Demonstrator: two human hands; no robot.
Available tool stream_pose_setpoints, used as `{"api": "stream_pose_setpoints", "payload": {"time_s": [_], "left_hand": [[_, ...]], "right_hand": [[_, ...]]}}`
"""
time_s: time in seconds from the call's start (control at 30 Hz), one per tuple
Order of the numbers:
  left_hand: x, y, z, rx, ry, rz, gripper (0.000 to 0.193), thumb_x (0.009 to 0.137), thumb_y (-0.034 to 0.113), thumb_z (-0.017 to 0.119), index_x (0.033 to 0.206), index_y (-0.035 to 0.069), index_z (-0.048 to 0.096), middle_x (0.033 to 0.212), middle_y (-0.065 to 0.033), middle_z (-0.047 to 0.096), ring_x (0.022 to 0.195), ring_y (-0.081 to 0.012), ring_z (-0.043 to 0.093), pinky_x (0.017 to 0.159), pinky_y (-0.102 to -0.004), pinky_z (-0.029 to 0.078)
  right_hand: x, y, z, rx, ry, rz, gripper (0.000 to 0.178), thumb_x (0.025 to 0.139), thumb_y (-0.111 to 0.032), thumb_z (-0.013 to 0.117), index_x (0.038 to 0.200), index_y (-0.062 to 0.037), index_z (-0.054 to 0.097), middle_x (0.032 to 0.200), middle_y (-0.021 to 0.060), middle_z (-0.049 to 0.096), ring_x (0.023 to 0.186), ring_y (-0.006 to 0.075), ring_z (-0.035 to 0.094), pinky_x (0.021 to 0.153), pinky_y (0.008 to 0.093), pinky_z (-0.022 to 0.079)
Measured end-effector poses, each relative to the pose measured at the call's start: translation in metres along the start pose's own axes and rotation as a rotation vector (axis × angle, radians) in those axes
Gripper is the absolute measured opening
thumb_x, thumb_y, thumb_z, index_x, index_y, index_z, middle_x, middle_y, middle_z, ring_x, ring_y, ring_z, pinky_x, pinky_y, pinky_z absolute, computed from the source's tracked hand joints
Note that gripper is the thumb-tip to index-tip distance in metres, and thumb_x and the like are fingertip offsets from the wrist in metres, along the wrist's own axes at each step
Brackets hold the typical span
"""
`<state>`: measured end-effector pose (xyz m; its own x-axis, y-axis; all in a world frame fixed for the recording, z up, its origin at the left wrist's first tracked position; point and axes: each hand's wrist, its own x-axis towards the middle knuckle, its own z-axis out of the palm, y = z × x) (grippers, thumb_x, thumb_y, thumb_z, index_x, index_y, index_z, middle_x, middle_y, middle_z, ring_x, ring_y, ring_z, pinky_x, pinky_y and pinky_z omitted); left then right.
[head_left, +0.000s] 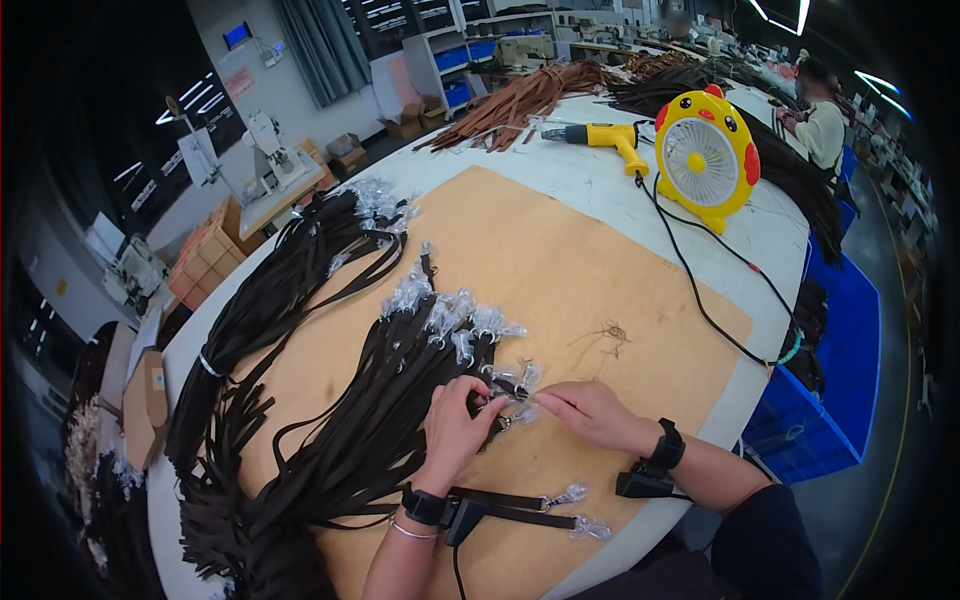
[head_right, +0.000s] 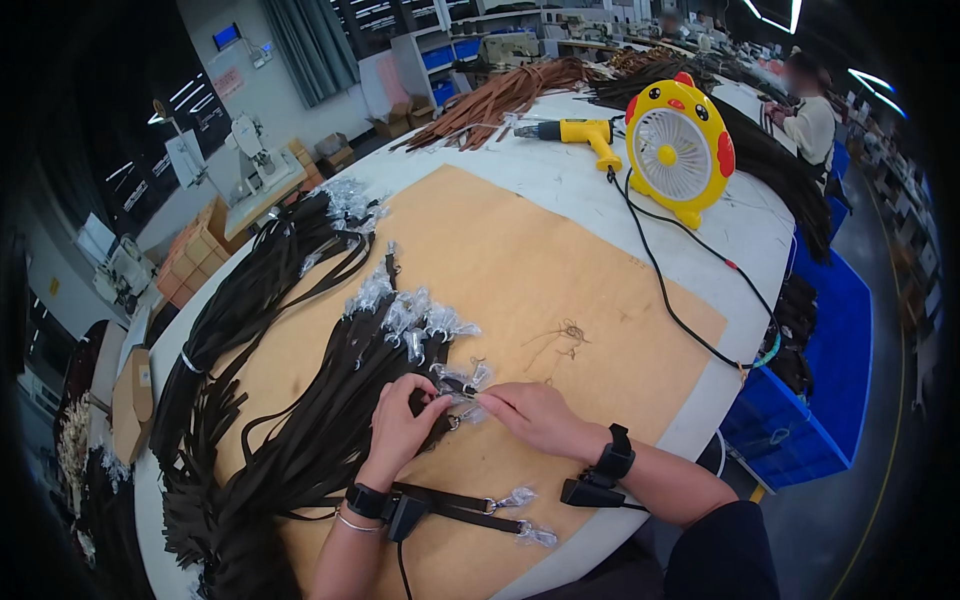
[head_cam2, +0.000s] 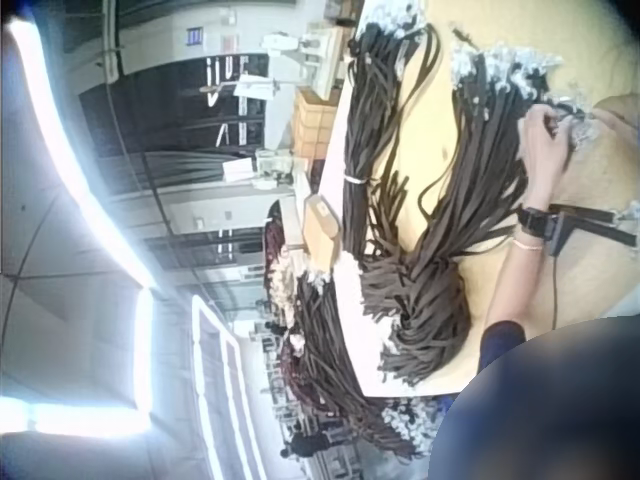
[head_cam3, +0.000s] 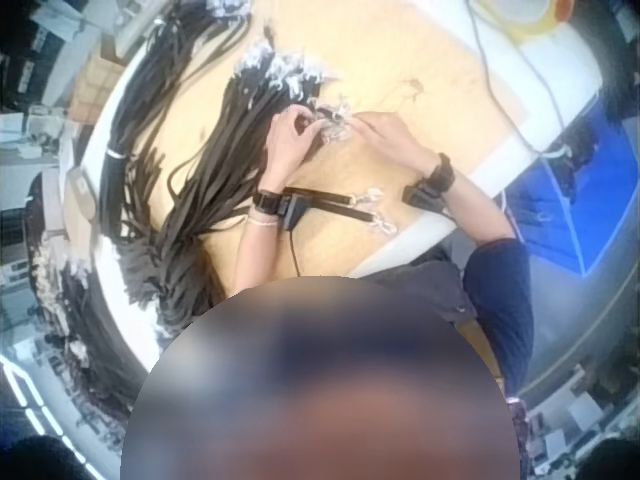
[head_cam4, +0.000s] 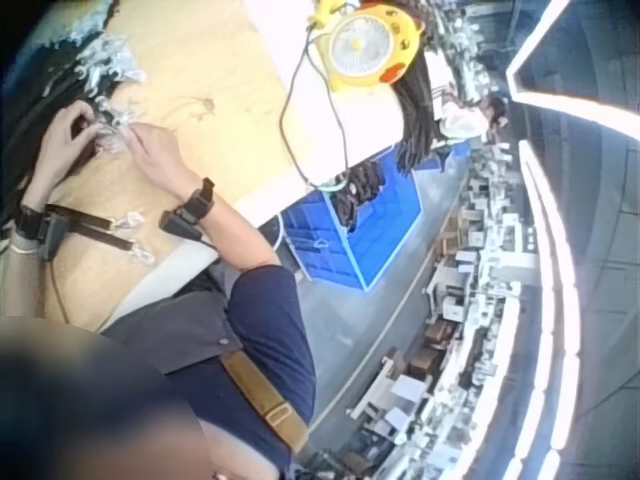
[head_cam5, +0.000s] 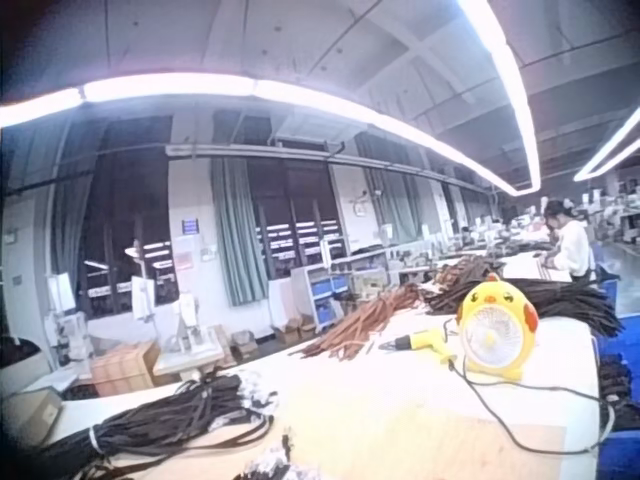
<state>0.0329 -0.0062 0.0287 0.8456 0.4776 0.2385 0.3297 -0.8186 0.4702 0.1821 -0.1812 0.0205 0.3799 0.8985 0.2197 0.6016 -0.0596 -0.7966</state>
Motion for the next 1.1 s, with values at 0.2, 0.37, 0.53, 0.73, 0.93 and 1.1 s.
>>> {"api": "stream_pose_setpoints", "payload": {"time_s": [0.2, 0.37, 0.53, 0.73, 0.93, 1.1], "left_hand": [[0.018, -0.012, -0.028, -0.749, 0.44, -0.043, 0.014, 0.095, -0.002, 0.057, 0.108, 0.001, 0.056, 0.086, -0.0003, 0.061, 0.078, -0.0099, 0.057, 0.072, -0.0224, 0.046], [0.025, -0.016, -0.039, -0.738, 0.146, -0.148, 0.013, 0.097, -0.004, 0.053, 0.108, 0.003, 0.052, 0.085, -0.001, 0.058, 0.077, -0.0081, 0.054, 0.067, -0.0215, 0.043], [0.022, -0.023, -0.032, -0.972, 0.279, -0.118, 0.016, 0.1, -0.002, 0.05, 0.113, 0.007, 0.048, 0.083, 0.0006, 0.058, 0.064, -0.0014, 0.043, 0.056, -0.0169, 0.032], [0.019, -0.016, -0.03, -0.941, 0.272, -0.118, 0.014, 0.101, -0.001, 0.049, 0.112, 0.007, 0.048, 0.082, 0.0005, 0.059, 0.064, -0.0011, 0.043, 0.055, -0.0168, 0.032], [0.013, -0.014, -0.034, -0.94, 0.251, -0.125, 0.014, 0.101, -0.002, 0.049, 0.113, 0.006, 0.048, 0.086, -0.0008, 0.059, 0.069, -0.0027, 0.047, 0.058, -0.0174, 0.035], [0.009, -0.014, -0.037, -0.979, 0.269, -0.141, 0.012, 0.102, 0.0, 0.049, 0.112, 0.007, 0.048, 0.083, -0.0003, 0.06, 0.063, -0.0028, 0.043, 0.055, -0.0175, 0.034]], "right_hand": [[0.005, 0.007, 0.0, 0.048, 0.094, -0.033, 0.031, 0.102, -0.03, 0.054, 0.107, -0.0036, 0.07, 0.091, 0.018, 0.069, 0.081, 0.0361, 0.066, 0.07, 0.0408, 0.051], [0.012, -0.007, -0.002, 0.018, 0.127, -0.154, 0.03, 0.101, -0.031, 0.057, 0.108, -0.0048, 0.069, 0.094, 0.0145, 0.07, 0.079, 0.0334, 0.066, 0.069, 0.0404, 0.051], [0.026, -0.028, -0.001, -0.274, 0.126, -0.241, 0.031, 0.098, -0.035, 0.06, 0.112, -0.0088, 0.067, 0.085, 0.0098, 0.066, 0.074, 0.029, 0.066, 0.063, 0.0402, 0.052], [0.065, -0.03, 0.028, -0.482, 0.176, -0.272, 0.029, 0.095, -0.034, 0.064, 0.105, -0.0073, 0.069, 0.082, 0.0091, 0.064, 0.071, 0.0286, 0.067, 0.059, 0.04, 0.052], [0.083, -0.018, 0.046, -0.539, 0.163, -0.288, 0.025, 0.094, -0.033, 0.063, 0.097, -0.0079, 0.067, 0.082, 0.0083, 0.065, 0.071, 0.0287, 0.067, 0.058, 0.0402, 0.052], [0.071, -0.021, 0.032, -0.424, 0.269, -0.3, 0.026, 0.095, -0.032, 0.062, 0.088, -0.0074, 0.063, 0.078, 0.0087, 0.062, 0.07, 0.0293, 0.066, 0.058, 0.0416, 0.053]]}}
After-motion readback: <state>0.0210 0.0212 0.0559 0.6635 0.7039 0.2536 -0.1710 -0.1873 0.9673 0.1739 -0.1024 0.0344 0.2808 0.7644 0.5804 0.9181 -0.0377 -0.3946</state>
